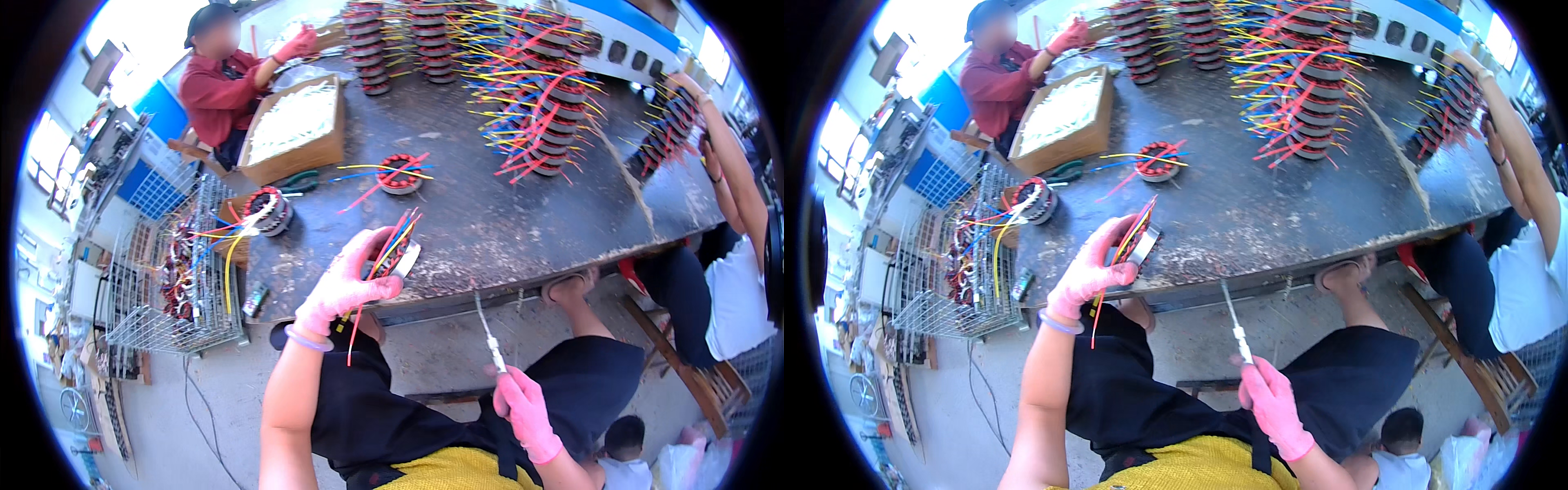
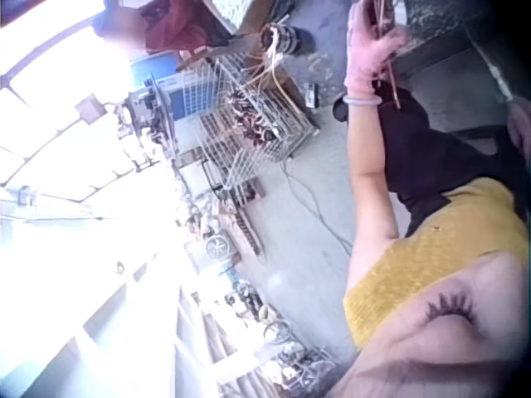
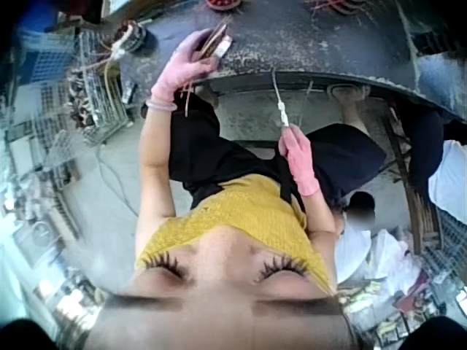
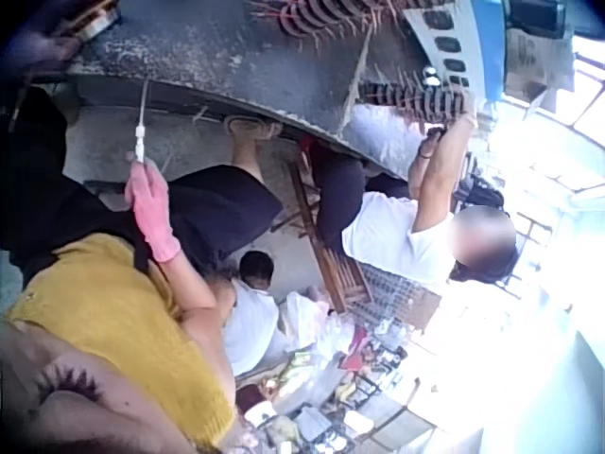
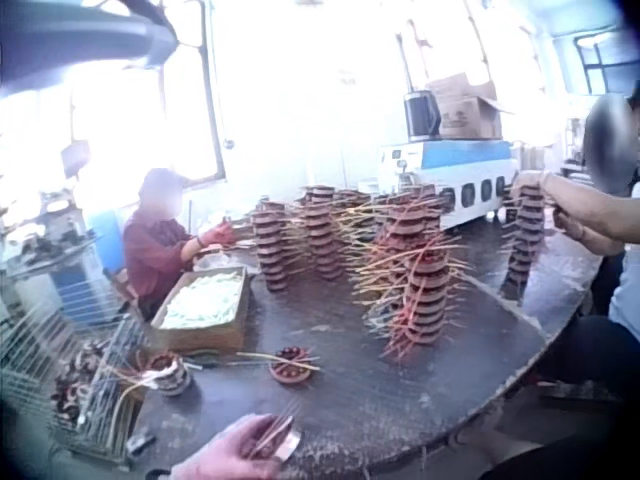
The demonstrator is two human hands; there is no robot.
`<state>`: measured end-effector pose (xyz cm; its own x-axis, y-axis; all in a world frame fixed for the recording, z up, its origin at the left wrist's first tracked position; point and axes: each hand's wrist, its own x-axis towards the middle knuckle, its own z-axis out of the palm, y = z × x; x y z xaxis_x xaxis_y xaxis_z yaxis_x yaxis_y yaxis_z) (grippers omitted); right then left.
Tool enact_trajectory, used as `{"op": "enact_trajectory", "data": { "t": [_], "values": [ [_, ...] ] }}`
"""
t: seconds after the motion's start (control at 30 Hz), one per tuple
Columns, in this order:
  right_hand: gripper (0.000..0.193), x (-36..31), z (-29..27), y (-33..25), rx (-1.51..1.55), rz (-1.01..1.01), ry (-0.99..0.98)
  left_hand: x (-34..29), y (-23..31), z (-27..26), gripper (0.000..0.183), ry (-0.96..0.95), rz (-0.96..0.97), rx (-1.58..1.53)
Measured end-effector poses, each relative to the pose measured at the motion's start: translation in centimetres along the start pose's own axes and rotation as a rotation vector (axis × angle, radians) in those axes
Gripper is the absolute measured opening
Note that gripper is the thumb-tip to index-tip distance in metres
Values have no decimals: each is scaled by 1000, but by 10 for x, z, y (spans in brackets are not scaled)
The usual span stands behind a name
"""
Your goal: The person uses a soldering iron to apply solder to wires connected to a central motor or electronic component, handling multiple similar units on a workbench alongside other people.
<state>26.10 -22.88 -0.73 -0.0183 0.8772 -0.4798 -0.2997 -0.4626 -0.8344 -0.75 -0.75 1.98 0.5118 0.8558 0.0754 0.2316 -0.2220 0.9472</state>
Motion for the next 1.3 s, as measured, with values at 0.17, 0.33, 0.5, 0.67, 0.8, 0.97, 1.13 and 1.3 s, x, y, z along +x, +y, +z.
{"op": "enact_trajectory", "data": {
  "t": [0.17, 0.33, 0.5, 0.67, 0.8, 0.97, 1.13, 1.3],
  "values": [
    [30, 4, 0, 10, 24, 54, -48, 3, 3, 8, 93, -10, 109, 738],
    [30, 7, -1, 23, 48, 92, -75, 8, -5, 19, 94, -44, 151, 936],
    [32, 7, -1, 28, -43, 92, -89, 7, -8, 19, 95, -43, 128, 922],
    [32, 9, 0, 24, -107, 80, -101, 9, -5, 20, 96, -54, 101, 905],
    [32, 10, 1, 23, -111, 68, -108, 9, -8, 19, 97, -58, 106, 898],
    [34, 7, 6, 13, -89, 134, -94, 10, -9, 18, 97, -73, 126, 897],
    [33, 7, 7, 13, -113, 100, -96, 10, -9, 17, 95, -72, 125, 902],
    [34, 5, 9, 10, -119, 107, -95, 10, -9, 17, 97, -74, 119, 902]
  ]
}}
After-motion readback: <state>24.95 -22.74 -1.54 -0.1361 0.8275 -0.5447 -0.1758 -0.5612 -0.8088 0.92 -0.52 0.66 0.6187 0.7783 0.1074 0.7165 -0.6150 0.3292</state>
